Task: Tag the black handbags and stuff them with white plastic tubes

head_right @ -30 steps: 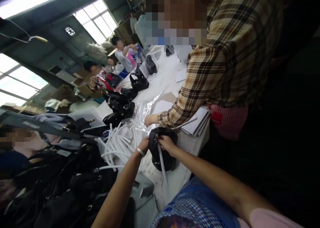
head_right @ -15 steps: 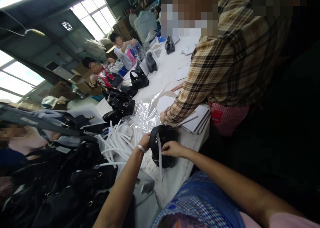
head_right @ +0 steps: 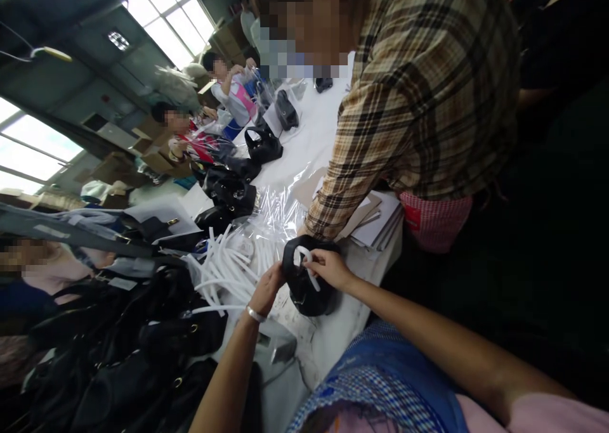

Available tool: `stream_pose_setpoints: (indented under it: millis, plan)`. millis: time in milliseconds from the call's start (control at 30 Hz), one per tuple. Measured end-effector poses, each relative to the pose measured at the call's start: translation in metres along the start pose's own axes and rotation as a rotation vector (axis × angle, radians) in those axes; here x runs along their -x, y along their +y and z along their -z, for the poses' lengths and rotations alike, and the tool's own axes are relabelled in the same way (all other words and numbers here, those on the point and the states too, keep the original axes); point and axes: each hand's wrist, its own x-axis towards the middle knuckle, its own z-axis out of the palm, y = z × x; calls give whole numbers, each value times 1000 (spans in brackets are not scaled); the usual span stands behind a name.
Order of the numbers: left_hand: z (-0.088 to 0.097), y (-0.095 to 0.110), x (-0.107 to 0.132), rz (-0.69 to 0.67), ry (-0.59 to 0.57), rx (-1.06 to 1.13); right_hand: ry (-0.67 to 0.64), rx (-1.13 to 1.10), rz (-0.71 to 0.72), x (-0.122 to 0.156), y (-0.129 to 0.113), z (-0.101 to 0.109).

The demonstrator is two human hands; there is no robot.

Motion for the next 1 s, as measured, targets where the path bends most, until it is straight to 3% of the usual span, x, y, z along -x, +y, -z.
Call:
stream_pose_setpoints:
  millis: [133, 267, 400, 500, 700, 833, 933, 1000]
  plan:
    - [-5, -8, 11, -56, 49, -72, 97, -23, 108, -4, -15, -8]
    - [-25, 4, 19, -81, 226, -13, 17, 6, 82, 4, -30, -12]
    - [-46, 29, 43, -116, 222, 125, -62, 17, 73, 30, -53, -9]
    - [-51, 34, 61, -83, 207, 180, -140, 15, 26, 50, -68, -6]
    - [-50, -5, 69, -37, 229, 158, -314, 164, -71, 63, -60, -1]
    - [-56, -28, 76, -18, 197, 159, -219, 378, 17, 68, -49, -1]
    - [-59, -30, 82, -26, 191, 136, -151, 342, 66, 72, -47, -5]
    - [-59, -28, 83, -33, 191, 113, -175, 368, 82, 73, -45, -7]
